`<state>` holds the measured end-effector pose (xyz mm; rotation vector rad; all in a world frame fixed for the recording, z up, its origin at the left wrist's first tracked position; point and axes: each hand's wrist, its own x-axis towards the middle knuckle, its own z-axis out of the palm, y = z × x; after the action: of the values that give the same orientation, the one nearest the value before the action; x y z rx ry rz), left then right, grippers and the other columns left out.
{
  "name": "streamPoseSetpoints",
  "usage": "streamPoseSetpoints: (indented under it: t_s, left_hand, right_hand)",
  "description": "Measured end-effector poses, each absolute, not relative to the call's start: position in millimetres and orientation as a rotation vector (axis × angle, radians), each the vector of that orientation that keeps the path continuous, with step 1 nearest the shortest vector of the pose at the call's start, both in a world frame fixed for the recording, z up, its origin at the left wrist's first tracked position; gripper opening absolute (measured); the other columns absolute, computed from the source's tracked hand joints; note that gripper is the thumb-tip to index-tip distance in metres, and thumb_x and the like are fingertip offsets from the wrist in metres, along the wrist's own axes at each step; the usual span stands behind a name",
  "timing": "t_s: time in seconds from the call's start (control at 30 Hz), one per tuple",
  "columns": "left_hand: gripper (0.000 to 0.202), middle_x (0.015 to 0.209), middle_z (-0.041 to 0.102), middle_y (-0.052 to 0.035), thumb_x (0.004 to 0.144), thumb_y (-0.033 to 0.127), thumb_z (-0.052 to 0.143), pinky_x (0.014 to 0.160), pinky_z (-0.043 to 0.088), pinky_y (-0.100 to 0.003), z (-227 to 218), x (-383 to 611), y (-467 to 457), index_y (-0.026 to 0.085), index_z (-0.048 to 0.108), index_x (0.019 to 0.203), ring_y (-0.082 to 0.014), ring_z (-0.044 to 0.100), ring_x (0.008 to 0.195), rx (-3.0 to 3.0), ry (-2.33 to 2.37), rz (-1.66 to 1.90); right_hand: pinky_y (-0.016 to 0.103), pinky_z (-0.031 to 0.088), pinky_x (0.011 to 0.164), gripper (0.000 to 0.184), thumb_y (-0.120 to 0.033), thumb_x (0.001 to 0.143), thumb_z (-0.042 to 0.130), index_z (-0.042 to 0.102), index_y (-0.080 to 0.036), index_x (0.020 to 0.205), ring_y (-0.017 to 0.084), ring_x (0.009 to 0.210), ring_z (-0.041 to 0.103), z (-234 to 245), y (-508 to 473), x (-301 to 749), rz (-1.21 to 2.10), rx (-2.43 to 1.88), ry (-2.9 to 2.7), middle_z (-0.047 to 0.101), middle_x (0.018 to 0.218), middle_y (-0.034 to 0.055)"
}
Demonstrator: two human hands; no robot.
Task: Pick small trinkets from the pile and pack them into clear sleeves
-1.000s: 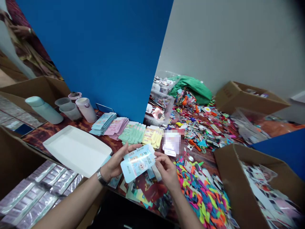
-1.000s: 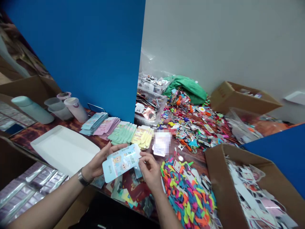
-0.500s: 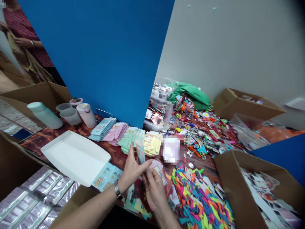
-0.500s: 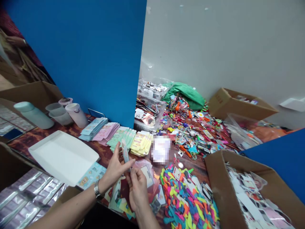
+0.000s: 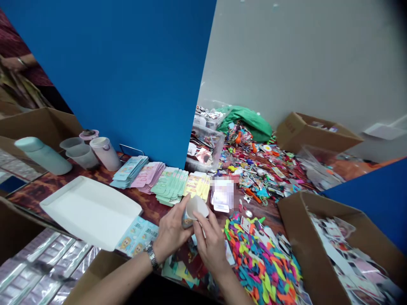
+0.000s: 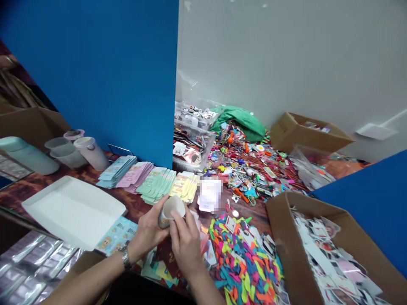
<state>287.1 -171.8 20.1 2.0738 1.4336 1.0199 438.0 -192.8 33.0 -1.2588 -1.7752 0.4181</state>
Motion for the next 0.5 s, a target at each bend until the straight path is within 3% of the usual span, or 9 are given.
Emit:
streamPoseSetpoints:
  t_s: [0.17, 0.23, 0.37, 0.5]
  left_hand:
    - [0.056, 0.119, 0.059, -0.0102, 0.087, 0.040, 0.061, 0.083, 0.053, -0.036, 19, 280, -173, 0.028, 0.037, 0.136, -0.0265, 0.061, 0.105, 2.344, 1.381, 0.901]
    - [0.054, 0.117, 0.059, -0.0109, 0.088, 0.044, 0.060, 0.082, 0.053, -0.037, 19, 280, -174, 0.027, 0.038, 0.134, -0.0270, 0.061, 0.104, 2.407, 1.400, 0.862]
    - [0.068, 0.119, 0.058, -0.0122, 0.089, 0.045, 0.057, 0.084, 0.053, -0.038, 21, 283, -177, 0.026, 0.022, 0.145, -0.0272, 0.061, 0.104, 2.401, 1.435, 0.851]
    - [0.090, 0.123, 0.055, -0.0145, 0.088, 0.041, 0.059, 0.084, 0.052, -0.040, 21, 285, -180, 0.023, -0.002, 0.152, -0.0295, 0.058, 0.107, 2.380, 1.494, 0.755]
  right_hand:
    - [0.041, 0.048, 0.100, 0.038, -0.034, 0.097, 0.047, 0.054, -0.025, 0.134, 0.025, 0.118, 0.057, 33, -194, 439, 0.818, -1.271, -1.416, 0.060, 0.130, 0.0091]
    - [0.040, 0.050, 0.096, 0.039, -0.040, 0.097, 0.047, 0.057, -0.022, 0.130, 0.025, 0.112, 0.061, 35, -190, 439, 0.979, -1.264, -1.218, 0.064, 0.123, 0.0097]
    - [0.039, 0.055, 0.087, 0.029, -0.041, 0.089, 0.060, 0.070, -0.019, 0.105, 0.025, 0.096, 0.067, 39, -179, 441, 1.197, -1.207, -1.160, 0.072, 0.103, 0.0076]
    - [0.036, 0.057, 0.077, 0.022, -0.031, 0.086, 0.061, 0.073, -0.019, 0.100, 0.025, 0.090, 0.068, 48, -178, 445, 1.081, -1.301, -1.361, 0.073, 0.097, 0.0076]
